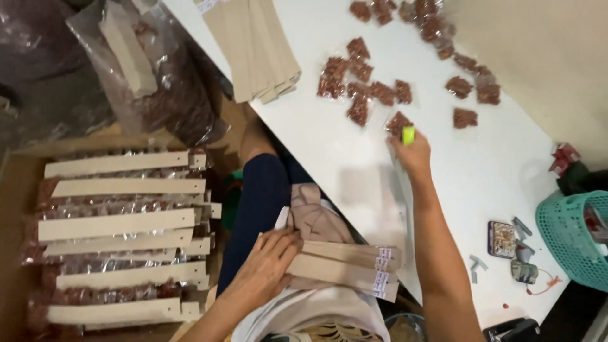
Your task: The person sits on the floor and repeatedly picks up small plastic bags containing brown food items, places them on a cardboard strip, and staples the strip to the bag using a handheld stapler. The person then places the finished packages into a cardboard box.
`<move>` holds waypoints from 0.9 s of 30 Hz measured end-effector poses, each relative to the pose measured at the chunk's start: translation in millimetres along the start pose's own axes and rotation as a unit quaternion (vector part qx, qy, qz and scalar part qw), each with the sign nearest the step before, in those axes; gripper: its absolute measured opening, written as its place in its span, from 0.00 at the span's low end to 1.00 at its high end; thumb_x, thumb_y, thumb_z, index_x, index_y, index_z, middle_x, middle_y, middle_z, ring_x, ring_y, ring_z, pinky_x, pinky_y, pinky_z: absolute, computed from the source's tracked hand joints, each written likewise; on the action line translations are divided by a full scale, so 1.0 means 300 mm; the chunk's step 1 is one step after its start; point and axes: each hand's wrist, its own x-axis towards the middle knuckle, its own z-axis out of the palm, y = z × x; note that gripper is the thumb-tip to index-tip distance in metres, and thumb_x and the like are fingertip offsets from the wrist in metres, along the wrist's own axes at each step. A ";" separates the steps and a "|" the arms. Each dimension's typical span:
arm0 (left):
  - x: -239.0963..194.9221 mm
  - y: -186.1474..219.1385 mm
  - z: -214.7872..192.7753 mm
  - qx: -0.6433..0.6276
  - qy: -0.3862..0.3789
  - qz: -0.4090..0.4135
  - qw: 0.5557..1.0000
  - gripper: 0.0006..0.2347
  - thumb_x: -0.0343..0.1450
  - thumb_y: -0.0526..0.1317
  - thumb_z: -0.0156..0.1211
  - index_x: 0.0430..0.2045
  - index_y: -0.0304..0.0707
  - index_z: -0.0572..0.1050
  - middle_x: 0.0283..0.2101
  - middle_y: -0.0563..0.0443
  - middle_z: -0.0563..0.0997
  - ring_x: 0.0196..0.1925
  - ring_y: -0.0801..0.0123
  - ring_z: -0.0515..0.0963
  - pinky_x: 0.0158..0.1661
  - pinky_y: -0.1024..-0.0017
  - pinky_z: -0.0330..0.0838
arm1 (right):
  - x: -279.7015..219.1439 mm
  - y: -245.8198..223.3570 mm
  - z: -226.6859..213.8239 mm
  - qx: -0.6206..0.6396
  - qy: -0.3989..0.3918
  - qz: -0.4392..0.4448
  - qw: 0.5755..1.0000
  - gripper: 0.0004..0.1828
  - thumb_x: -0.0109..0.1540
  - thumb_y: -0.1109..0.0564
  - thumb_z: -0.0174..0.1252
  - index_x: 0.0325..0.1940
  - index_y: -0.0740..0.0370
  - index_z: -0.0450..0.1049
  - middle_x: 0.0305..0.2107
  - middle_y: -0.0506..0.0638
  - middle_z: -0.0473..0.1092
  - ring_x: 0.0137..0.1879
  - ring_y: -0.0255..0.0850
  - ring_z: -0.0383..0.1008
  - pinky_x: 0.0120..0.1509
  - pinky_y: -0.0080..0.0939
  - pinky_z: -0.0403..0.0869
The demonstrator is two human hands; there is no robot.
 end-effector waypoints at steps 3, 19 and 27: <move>-0.034 -0.055 0.072 -0.016 0.013 -0.051 0.998 0.23 0.62 0.44 0.72 0.50 0.45 0.71 0.43 0.47 0.79 0.53 0.55 0.77 0.52 0.54 0.65 | 0.227 -0.022 0.036 -0.065 0.100 -0.067 0.991 0.22 0.57 0.46 0.71 0.46 0.63 0.77 0.35 0.61 0.74 0.44 0.60 0.79 0.46 0.55 0.75; 0.364 -0.340 0.093 -0.557 0.296 -0.327 0.704 0.21 0.71 0.37 0.66 0.59 0.26 0.71 0.49 0.27 0.80 0.49 0.53 0.80 0.49 0.55 0.78 | -0.318 -0.409 -0.256 0.178 -0.140 -0.069 0.971 0.13 0.54 0.60 0.66 0.43 0.61 0.80 0.28 0.54 0.75 0.32 0.41 0.73 0.40 0.37 0.75; 0.623 -0.144 0.034 -0.597 0.313 -0.246 0.697 0.11 0.68 0.39 0.73 0.43 0.38 0.84 0.34 0.40 0.87 0.33 0.75 0.83 0.31 0.75 0.83 | -0.474 -0.482 -0.171 0.329 -0.229 -0.076 0.913 0.14 0.54 0.60 0.73 0.37 0.65 0.75 0.34 0.55 0.76 0.41 0.41 0.76 0.47 0.40 0.73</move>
